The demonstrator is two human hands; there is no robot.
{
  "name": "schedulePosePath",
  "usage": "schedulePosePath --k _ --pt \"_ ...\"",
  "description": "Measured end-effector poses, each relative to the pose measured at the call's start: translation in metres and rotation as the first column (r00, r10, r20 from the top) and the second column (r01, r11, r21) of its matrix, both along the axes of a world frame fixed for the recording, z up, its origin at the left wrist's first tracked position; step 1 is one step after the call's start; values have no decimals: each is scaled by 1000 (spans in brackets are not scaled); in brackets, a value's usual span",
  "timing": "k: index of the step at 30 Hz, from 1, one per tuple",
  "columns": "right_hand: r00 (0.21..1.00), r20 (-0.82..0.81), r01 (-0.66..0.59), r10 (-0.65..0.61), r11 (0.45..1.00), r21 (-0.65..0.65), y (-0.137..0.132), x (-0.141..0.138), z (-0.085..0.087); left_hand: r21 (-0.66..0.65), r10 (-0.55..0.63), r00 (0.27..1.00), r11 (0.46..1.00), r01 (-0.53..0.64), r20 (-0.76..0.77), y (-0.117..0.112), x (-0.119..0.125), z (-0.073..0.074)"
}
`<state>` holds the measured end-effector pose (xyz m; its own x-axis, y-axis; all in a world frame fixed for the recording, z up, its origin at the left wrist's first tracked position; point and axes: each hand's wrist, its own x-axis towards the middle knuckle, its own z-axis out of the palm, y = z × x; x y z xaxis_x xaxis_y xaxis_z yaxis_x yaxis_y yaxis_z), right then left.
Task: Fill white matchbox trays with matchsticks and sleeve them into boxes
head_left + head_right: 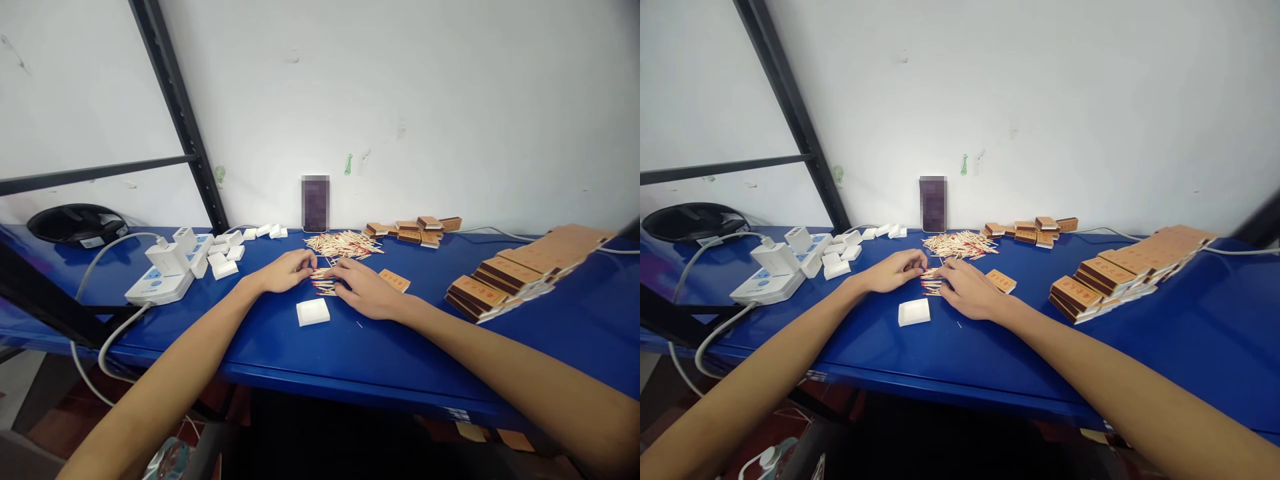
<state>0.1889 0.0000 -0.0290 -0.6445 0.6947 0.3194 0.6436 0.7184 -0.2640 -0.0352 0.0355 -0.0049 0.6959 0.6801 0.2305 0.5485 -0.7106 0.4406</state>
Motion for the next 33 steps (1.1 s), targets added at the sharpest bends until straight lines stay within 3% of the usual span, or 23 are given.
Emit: schedulePosePath --k 6,11,19,27,33 --pt "998 -60 -27 24 998 -48 -1 2 5 66 52 998 996 -54 31 -5 0 8" --pt "999 -27 -50 47 995 -91 -4 6 12 97 4 999 995 1 -54 -8 -3 16" --pt "996 -50 -78 73 992 -102 -8 3 10 55 -29 988 998 37 -149 -12 0 15" --pt "995 -66 -74 70 995 -68 -7 4 8 107 47 991 994 -34 -122 -11 -4 19" --pt "997 -45 -63 59 995 -76 -4 5 10 77 -12 988 997 24 -151 -12 -2 16"
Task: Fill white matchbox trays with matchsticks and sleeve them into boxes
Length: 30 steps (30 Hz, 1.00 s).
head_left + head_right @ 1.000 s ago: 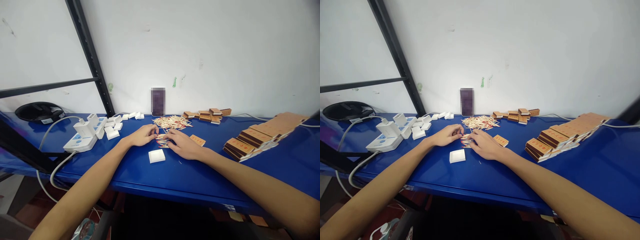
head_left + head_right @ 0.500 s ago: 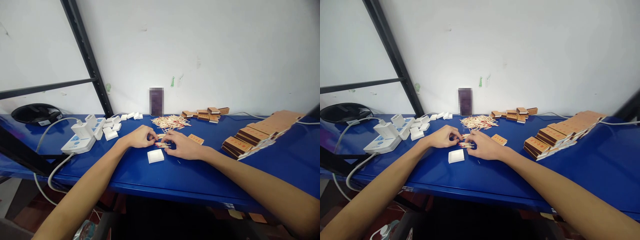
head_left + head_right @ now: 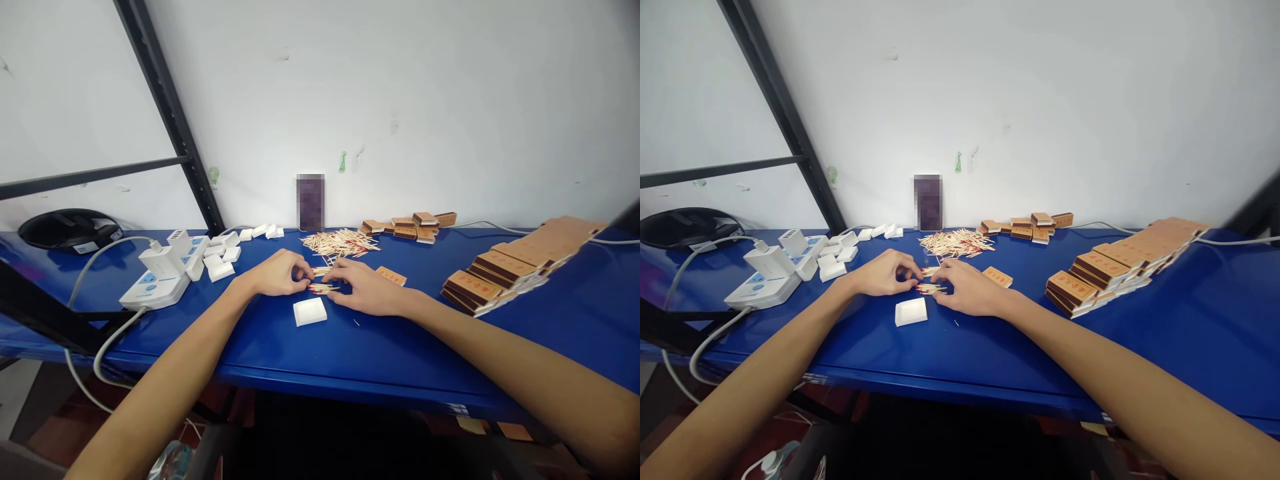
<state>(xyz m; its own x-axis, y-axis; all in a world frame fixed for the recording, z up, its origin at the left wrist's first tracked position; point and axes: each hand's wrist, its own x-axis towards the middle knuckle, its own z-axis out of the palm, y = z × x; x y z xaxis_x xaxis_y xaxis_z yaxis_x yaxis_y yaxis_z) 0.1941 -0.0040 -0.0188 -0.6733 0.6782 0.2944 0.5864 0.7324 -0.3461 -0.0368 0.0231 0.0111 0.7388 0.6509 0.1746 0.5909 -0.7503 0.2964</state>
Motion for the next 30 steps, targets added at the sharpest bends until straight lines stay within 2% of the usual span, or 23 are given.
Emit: schedulePosePath --k 4,15,30 --pt "1000 -8 -6 6 1000 -3 0 1 3 -46 -16 1000 999 17 20 1 0 -2" --pt "996 -86 -5 5 1000 2 2 1 1 -69 -5 999 998 8 42 -4 4 -2" --pt "997 -80 10 -14 998 -58 2 -1 -3 -94 -3 999 996 7 45 -2 4 -3"
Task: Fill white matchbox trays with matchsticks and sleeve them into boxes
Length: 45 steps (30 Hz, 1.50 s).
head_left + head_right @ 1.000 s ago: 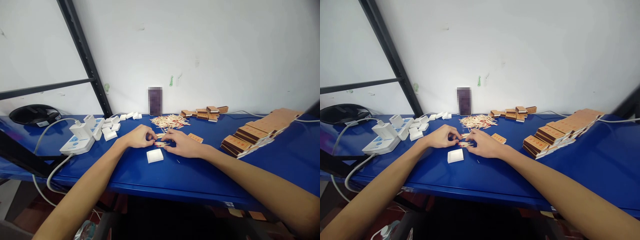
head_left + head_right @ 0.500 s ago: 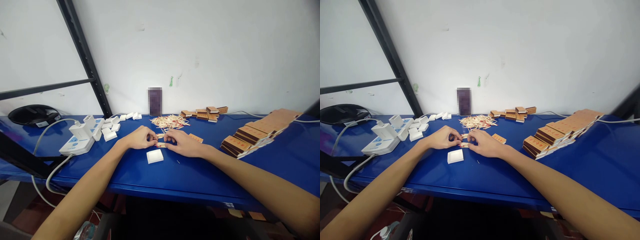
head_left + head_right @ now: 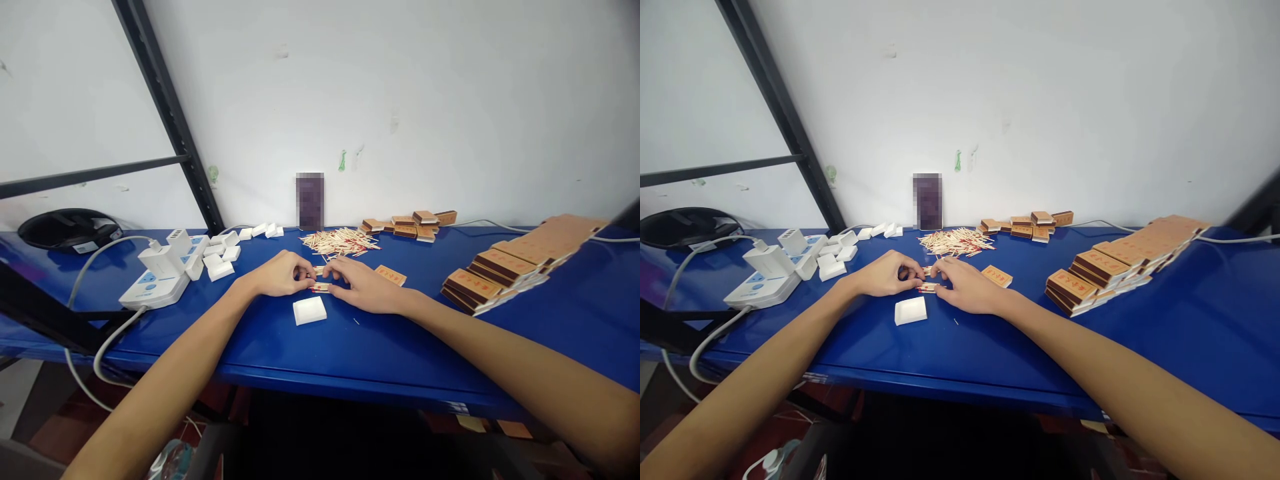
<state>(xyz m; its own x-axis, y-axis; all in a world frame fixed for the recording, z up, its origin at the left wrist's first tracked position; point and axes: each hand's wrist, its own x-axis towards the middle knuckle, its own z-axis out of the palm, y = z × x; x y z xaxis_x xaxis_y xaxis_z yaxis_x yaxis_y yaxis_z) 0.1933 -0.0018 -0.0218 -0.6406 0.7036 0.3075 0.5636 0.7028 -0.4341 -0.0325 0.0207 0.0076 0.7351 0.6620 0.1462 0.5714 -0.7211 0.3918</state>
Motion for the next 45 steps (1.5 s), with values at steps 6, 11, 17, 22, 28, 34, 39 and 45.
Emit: schedulePosePath --k 6,11,17,22,28,34,39,45 --pt "1000 -19 19 -20 997 -79 1 -1 0 -7 18 1000 1000 -18 11 3 -1 -3" --pt "1000 -7 23 -23 998 -67 1 -2 0 10 20 1000 1000 -20 8 4 -1 -3" --pt "999 -28 44 -47 994 -98 2 -2 -1 -8 20 1000 1000 -20 7 5 -1 -3" --pt "998 -13 56 -58 993 -107 1 -4 0 -83 17 1000 996 -16 16 5 -2 -2" --pt "992 42 127 -123 986 -105 -3 -10 3 -192 23 1000 981 -21 10 6 -5 0" --pt "986 71 159 -152 981 -113 -7 -13 5 -202 2 1000 979 -5 -15 8 -6 1" --pt "992 53 122 -117 986 -115 -7 -12 5 -184 14 1000 983 -17 -13 7 -5 1" --pt "993 75 95 -88 991 -90 -5 -9 3 -200 20 1000 980 -19 2 5 -4 2"
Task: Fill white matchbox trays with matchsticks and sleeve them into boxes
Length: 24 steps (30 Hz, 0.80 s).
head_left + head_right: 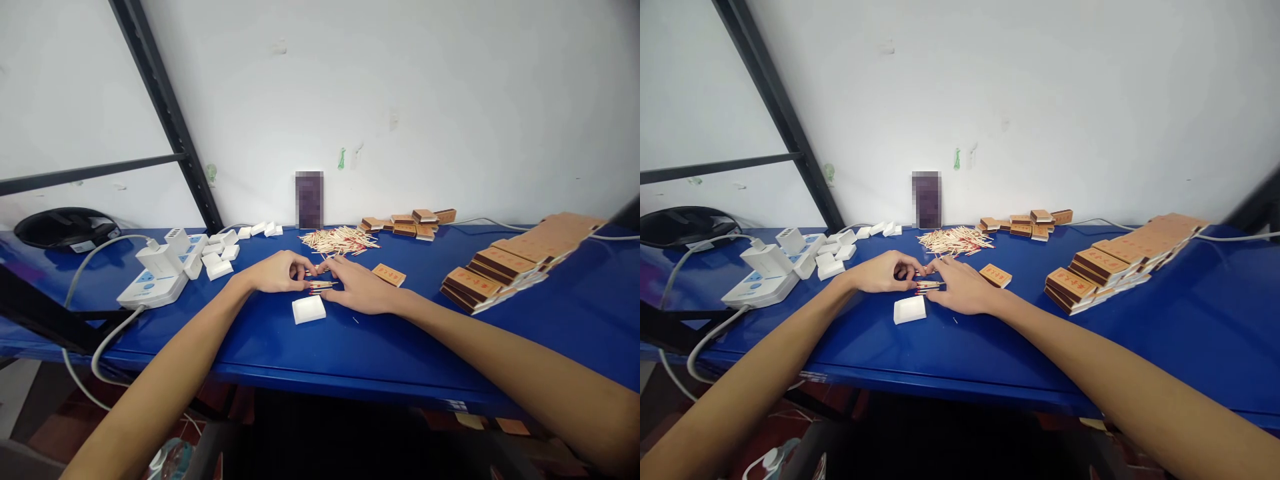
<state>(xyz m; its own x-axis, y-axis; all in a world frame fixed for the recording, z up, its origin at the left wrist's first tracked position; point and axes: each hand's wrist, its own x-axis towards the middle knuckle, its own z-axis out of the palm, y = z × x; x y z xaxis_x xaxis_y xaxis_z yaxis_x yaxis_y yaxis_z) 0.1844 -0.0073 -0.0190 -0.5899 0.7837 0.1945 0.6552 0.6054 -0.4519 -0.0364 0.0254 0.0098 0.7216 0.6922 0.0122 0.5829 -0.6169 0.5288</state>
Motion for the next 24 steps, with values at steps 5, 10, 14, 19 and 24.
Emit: schedulePosePath --k 5,10,14,19,24 --pt "1000 -14 -5 5 1000 -21 -1 1 4 -12 17 1000 1000 -17 9 0 0 0" --pt "999 -45 13 -13 1000 -5 2 1 2 6 9 1000 1000 -9 15 2 -1 -2" --pt "1000 -20 9 -8 998 55 5 0 -4 -3 4 1000 1000 -4 14 1 -1 -2" --pt "999 -15 35 -34 998 57 3 -2 -4 -2 -1 1000 1000 1 7 0 0 0" --pt "999 -10 38 -37 998 49 1 -3 -2 2 -8 1000 1000 8 -2 1 0 -1"
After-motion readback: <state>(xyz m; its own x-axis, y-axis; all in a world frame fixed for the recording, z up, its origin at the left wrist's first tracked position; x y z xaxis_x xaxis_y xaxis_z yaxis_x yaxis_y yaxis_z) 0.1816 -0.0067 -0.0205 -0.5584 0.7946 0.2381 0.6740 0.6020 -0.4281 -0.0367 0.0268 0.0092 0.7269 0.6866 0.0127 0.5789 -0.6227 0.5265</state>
